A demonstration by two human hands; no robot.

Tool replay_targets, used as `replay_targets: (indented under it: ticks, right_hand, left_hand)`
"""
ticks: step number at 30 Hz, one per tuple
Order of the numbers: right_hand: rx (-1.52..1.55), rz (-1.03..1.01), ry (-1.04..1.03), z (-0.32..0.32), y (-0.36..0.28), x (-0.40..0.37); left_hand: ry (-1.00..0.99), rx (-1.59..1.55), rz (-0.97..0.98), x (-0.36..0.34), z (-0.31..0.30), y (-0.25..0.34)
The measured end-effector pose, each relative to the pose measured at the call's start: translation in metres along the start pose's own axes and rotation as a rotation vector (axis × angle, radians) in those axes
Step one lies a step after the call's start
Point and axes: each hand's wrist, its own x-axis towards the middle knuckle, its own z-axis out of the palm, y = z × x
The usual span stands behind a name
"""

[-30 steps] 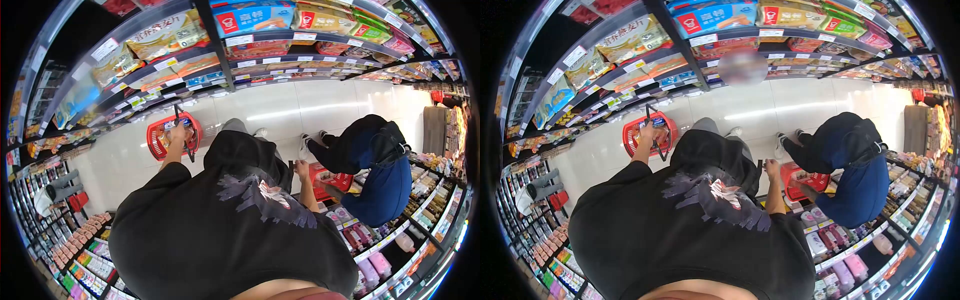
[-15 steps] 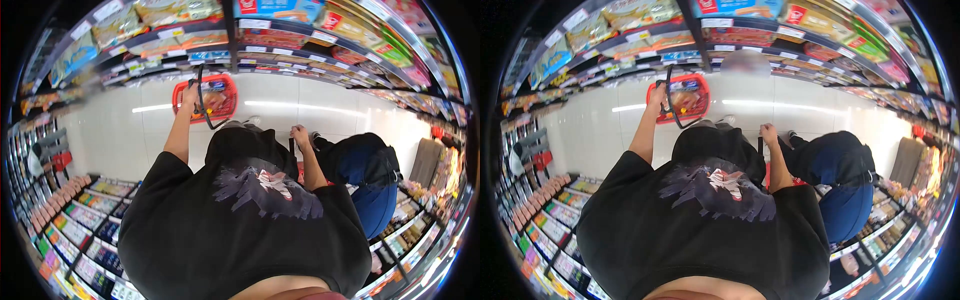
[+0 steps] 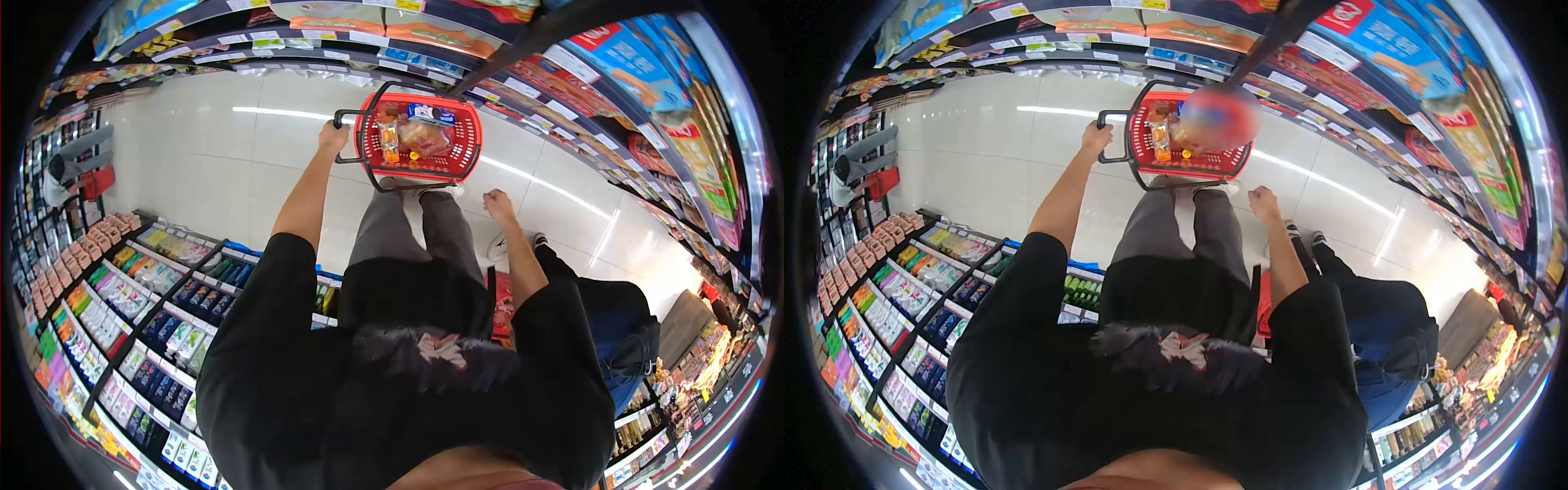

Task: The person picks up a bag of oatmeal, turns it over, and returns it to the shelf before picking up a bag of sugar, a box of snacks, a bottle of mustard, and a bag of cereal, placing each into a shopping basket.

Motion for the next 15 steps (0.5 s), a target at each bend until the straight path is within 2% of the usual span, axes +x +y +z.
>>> replay_targets:
  ticks: [1, 3, 4, 5, 7, 9, 11, 13, 14, 15]
  right_hand:
    - [0.037, -0.016, -0.009, 0.013, -0.011, 0.011]
    - [0.044, -0.079, -0.031, 0.053, -0.014, 0.045]
    - [0.067, -0.144, -0.044, 0.077, -0.016, 0.061]
    - [-0.038, -0.168, -0.107, 0.091, -0.033, 0.069]
    - [-0.147, -0.145, -0.162, 0.118, -0.071, 0.077]
    - [-0.165, -0.094, -0.146, 0.153, -0.105, 0.094]
    - [-0.137, -0.084, -0.095, 0.199, -0.116, 0.124]
    - [-0.11, -0.089, -0.069, 0.248, -0.117, 0.161]
    - [-0.142, -0.08, -0.027, 0.269, -0.119, 0.178]
    - [-0.176, -0.071, 0.015, 0.289, -0.117, 0.191]
  left_hand:
    - [-0.004, -0.006, -0.008, 0.01, 0.002, -0.006]
    - [0.151, 0.244, 0.012, 0.027, 0.003, -0.025]
    - [0.088, 0.221, -0.059, 0.024, -0.001, -0.022]
    - [0.08, 0.234, -0.069, 0.024, 0.002, -0.026]
    - [0.374, 0.484, -0.095, 0.026, 0.017, -0.04]
    - [0.319, 0.525, -0.059, 0.03, 0.03, -0.067]
    - [0.183, 0.511, 0.032, 0.035, 0.051, -0.088]
    - [-0.017, 0.32, 0.167, 0.049, 0.071, -0.104]
    - [-0.052, 0.189, 0.301, 0.059, 0.086, -0.113]
    - [-0.054, 0.181, 0.288, 0.069, 0.103, -0.12]
